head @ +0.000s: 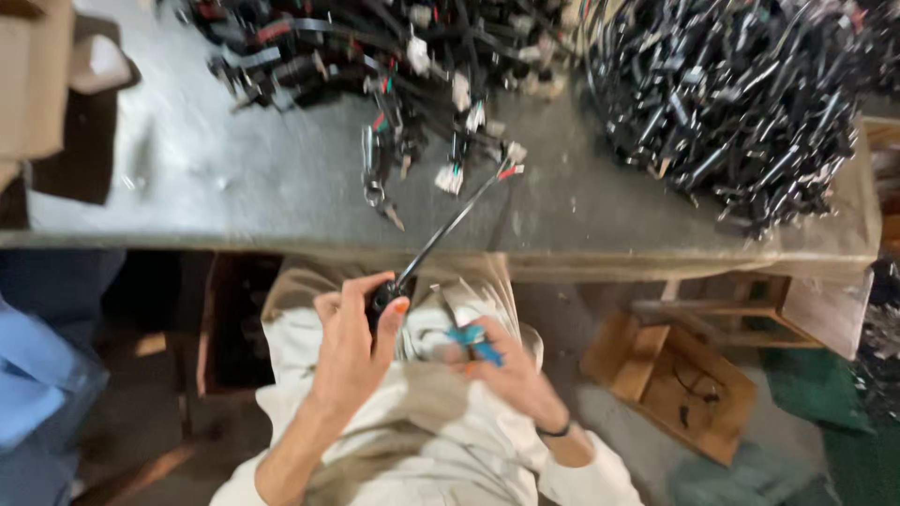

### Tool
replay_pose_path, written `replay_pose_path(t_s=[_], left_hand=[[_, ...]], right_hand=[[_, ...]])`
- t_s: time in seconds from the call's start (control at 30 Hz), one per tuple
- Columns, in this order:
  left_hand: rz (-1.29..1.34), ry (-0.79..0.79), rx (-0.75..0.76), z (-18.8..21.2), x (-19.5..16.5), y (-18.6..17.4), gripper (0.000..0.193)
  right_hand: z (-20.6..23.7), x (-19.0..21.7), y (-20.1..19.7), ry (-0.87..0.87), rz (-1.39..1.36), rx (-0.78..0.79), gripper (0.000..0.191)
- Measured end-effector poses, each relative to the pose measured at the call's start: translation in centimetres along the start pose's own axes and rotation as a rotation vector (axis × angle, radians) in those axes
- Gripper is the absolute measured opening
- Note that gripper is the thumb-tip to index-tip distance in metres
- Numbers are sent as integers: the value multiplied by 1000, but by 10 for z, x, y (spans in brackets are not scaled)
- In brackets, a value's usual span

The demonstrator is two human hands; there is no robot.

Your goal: The person sits at a workbench and works on black cable assemblies one at a time, using pliers to cut and strip the wire ends and to work on the connector bodies, then places the finished cable on the table with large piles of similar cables.

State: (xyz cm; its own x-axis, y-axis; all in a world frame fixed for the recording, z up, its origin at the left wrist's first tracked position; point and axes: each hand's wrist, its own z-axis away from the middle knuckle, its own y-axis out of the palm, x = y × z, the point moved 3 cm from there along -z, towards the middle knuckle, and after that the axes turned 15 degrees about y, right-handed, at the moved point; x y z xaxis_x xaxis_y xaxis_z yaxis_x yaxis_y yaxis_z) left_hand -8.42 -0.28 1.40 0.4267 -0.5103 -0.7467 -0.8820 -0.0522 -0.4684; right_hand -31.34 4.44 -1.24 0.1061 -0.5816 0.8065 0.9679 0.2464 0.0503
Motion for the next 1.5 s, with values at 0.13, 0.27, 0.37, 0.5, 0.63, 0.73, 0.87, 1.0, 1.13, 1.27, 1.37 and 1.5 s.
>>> replay_pose_path(t_s=[0.13,0.27,0.37,0.5,0.63,0.73,0.87,1.0,1.13,1.27,1.37,1.5], left_hand=[[-26,-49,130,9,4,0,27],[27,-17,159,21,-2,-2,26],[13,-21,105,28,-2,-5,28],[-2,-15,-72,32,4,-16,33],[-125,105,-162,33,1,-29,36],[-102,181,-167,31,-6,-34,37],[0,249,-158,24,-18,-31,37],[126,270,-26,15,-25,-15,36],[195,295,141,14,-34,2,37],[147,310,219,15,-39,9,40],[65,336,229,18,-41,8,42],[-64,400,245,21,-42,6,46]], right_hand=[[4,-17,29,-83,344,19,47],[-14,0,28,-489,703,-148,42],[-27,20,21,-734,762,-191,42],[-34,45,-5,-552,1063,-261,33],[-41,77,-50,-480,1285,-551,29],[-44,97,-69,-632,1351,-764,36],[-28,107,-64,-618,1258,-972,47],[20,106,-28,-1059,936,-811,40],[44,108,-13,-1174,1013,-382,26],[46,107,-12,-1024,903,-154,30],[50,103,-9,-1001,845,-181,34],[56,102,-3,-1050,975,-211,33]])
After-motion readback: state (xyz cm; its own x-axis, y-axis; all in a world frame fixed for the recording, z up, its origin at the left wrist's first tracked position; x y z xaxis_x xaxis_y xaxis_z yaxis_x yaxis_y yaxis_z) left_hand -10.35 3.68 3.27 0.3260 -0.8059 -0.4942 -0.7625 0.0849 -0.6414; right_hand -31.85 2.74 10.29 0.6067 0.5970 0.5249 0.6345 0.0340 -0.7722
